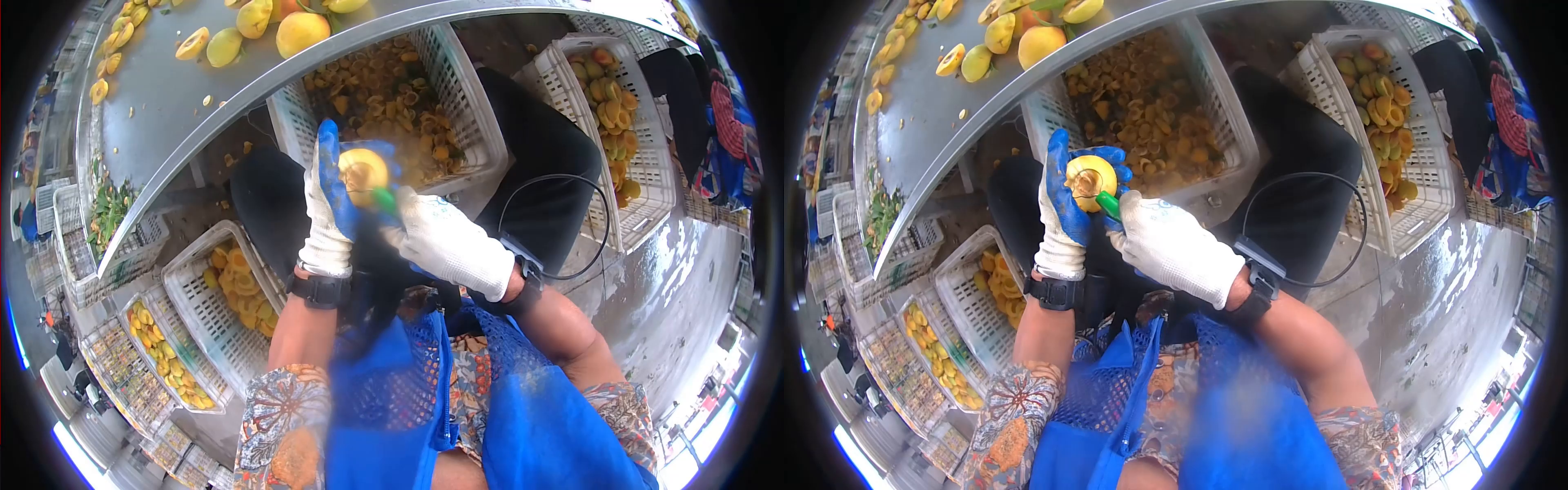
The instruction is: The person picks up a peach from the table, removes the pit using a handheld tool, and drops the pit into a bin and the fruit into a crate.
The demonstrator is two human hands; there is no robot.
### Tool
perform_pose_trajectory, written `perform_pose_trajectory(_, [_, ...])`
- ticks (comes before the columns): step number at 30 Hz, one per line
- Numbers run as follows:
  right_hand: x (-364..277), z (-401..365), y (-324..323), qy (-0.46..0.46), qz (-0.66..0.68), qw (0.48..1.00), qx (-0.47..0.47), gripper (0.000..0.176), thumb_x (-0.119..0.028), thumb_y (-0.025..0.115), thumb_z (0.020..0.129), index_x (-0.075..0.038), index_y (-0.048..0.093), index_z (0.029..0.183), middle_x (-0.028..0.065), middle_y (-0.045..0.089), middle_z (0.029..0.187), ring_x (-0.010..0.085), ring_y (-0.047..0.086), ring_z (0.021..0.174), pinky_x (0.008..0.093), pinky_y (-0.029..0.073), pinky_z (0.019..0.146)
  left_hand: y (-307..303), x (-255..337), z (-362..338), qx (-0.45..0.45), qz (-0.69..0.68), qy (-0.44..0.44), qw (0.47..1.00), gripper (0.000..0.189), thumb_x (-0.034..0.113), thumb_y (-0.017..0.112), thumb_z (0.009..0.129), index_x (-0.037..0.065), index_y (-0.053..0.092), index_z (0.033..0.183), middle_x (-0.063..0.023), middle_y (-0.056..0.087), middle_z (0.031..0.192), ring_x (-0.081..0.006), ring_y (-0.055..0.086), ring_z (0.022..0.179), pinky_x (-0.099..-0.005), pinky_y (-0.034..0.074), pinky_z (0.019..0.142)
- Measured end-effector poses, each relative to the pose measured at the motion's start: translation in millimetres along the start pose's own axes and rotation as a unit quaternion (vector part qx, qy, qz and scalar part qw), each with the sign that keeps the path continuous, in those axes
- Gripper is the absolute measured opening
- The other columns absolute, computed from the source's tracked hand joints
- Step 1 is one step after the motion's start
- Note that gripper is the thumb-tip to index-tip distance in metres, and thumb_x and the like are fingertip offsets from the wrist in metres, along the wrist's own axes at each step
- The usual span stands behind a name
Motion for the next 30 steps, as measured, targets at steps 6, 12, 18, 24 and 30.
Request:
perform_pose_trajectory(6, [-1.9, 5.8, 7.6, 0.092, 0.095, 0.991, 0.004, 0.029, -0.025, 0.060, 0.092, 0.004, 0.053, 0.094, 0.0247, 0.064, 0.075, 0.0436, 0.064, 0.071, 0.0491, 0.049, 0.062, 2.2, 3.1, 3.4, -0.009, -0.026, 0.016, 0.999, 0.078, 0.065, 0.034, 0.097, -0.006, 0.066, 0.103, -0.0183, 0.071, 0.088, -0.0269, 0.070, 0.076, -0.0360, 0.059, 0.071])
perform_pose_trajectory(12, [13.8, 2.5, 20.7, 0.031, 0.044, 0.999, -0.007, 0.030, -0.026, 0.059, 0.094, 0.004, 0.056, 0.094, 0.0224, 0.062, 0.068, 0.0392, 0.064, 0.064, 0.0471, 0.049, 0.057, -18.5, -5.0, 13.1, -0.013, 0.174, 0.062, 0.983, 0.070, 0.059, 0.037, 0.099, -0.005, 0.064, 0.102, -0.0187, 0.071, 0.090, -0.0286, 0.070, 0.071, -0.0375, 0.059, 0.069])
perform_pose_trajectory(18, [18.4, 0.4, 26.1, 0.141, 0.256, 0.952, -0.093, 0.029, -0.027, 0.057, 0.095, 0.001, 0.060, 0.088, 0.0106, 0.060, 0.064, 0.0199, 0.058, 0.054, 0.0363, 0.048, 0.053, -11.9, -2.1, 11.6, -0.049, 0.080, -0.017, 0.995, 0.062, 0.053, 0.040, 0.101, -0.005, 0.059, 0.111, -0.0191, 0.070, 0.090, -0.0296, 0.070, 0.075, -0.0388, 0.059, 0.071])
perform_pose_trajectory(24, [-6.1, -6.4, 30.1, 0.227, 0.522, 0.815, -0.110, 0.026, -0.032, 0.054, 0.100, -0.007, 0.056, 0.092, -0.0026, 0.052, 0.064, 0.0064, 0.046, 0.047, 0.0237, 0.037, 0.043, -7.6, -5.8, -4.0, 0.059, 0.008, 0.145, 0.988, 0.052, 0.045, 0.045, 0.102, -0.004, 0.062, 0.109, -0.0166, 0.069, 0.095, -0.0286, 0.068, 0.085, -0.0389, 0.058, 0.079])
perform_pose_trajectory(30, [-3.2, -12.5, 19.1, 0.256, 0.569, 0.760, -0.182, 0.032, -0.036, 0.055, 0.099, -0.004, 0.057, 0.093, -0.0029, 0.049, 0.064, 0.0056, 0.044, 0.044, 0.0218, 0.035, 0.040, -0.1, 6.6, -0.2, -0.105, 0.057, -0.036, 0.992, 0.051, 0.045, 0.051, 0.100, -0.003, 0.066, 0.099, -0.0155, 0.069, 0.085, -0.0247, 0.068, 0.073, -0.0364, 0.058, 0.067])
Point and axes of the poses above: each hand's wrist, its own z-axis towards the middle knuckle, its own y-axis out of the palm, x = y × z, the point moved 3 cm from there along z, towards the middle knuckle
